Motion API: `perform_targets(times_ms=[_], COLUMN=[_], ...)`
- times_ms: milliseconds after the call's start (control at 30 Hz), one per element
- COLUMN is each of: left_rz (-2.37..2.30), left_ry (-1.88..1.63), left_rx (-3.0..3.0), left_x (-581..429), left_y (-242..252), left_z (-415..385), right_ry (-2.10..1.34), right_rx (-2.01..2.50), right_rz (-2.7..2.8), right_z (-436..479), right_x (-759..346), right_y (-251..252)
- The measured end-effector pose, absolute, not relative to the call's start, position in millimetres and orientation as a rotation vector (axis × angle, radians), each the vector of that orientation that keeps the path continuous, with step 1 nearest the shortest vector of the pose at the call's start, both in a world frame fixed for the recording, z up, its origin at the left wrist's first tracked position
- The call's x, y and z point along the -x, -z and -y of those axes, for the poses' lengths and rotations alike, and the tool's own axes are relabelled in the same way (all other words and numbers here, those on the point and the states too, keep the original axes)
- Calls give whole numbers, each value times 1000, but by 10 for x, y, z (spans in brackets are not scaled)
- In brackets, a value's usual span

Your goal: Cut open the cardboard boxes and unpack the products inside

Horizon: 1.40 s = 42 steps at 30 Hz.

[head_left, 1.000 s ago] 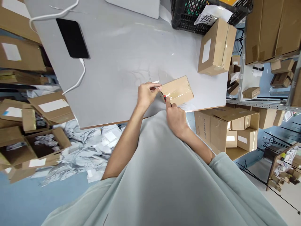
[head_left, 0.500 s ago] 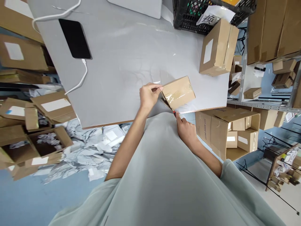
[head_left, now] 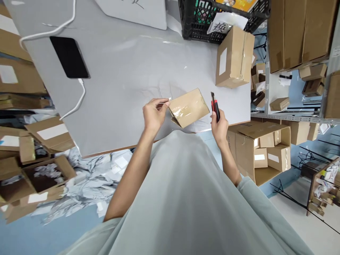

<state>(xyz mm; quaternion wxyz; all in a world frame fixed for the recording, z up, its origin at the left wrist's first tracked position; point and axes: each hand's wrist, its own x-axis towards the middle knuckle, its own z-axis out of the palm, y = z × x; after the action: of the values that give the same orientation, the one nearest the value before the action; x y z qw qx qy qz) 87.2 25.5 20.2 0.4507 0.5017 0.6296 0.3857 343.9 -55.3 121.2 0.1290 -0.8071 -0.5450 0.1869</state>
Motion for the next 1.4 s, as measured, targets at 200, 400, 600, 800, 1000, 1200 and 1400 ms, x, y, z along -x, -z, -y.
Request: perform_targets(times_ms=[200,400,600,800,1000,1200,1400], left_rz=[-1693,-1462,-1365,-1378,-1337,-1266,-1214], left_ry=[-914,-661,-556,-581,-647,-704,-753], left_rx=[-1361,-1974,-2088,-2096,-2052,-1996,-1945], left_x=[-870,-1170,-1421,-1379,-1393,-1395,-1391], left_y=[-234,-440,-389,-298,-273,-262,-303], left_z=[-248,-205,-114,-101,-90,-82,-75], right_ry=[-817,-1023,-885,-931,-881,-797,-699], right_rx=[2238,2081,2001,2035,2163,2297,2355], right_rz=[1406,1338,1487,1733,1702,1649,1597], right_z=[362,626,763,778,776,833,879], right_x=[-3524,-3394,-3498,-3346,-3128,-2984,-2839], right_y=[-664,-551,-735,-860,-829,-825,-828])
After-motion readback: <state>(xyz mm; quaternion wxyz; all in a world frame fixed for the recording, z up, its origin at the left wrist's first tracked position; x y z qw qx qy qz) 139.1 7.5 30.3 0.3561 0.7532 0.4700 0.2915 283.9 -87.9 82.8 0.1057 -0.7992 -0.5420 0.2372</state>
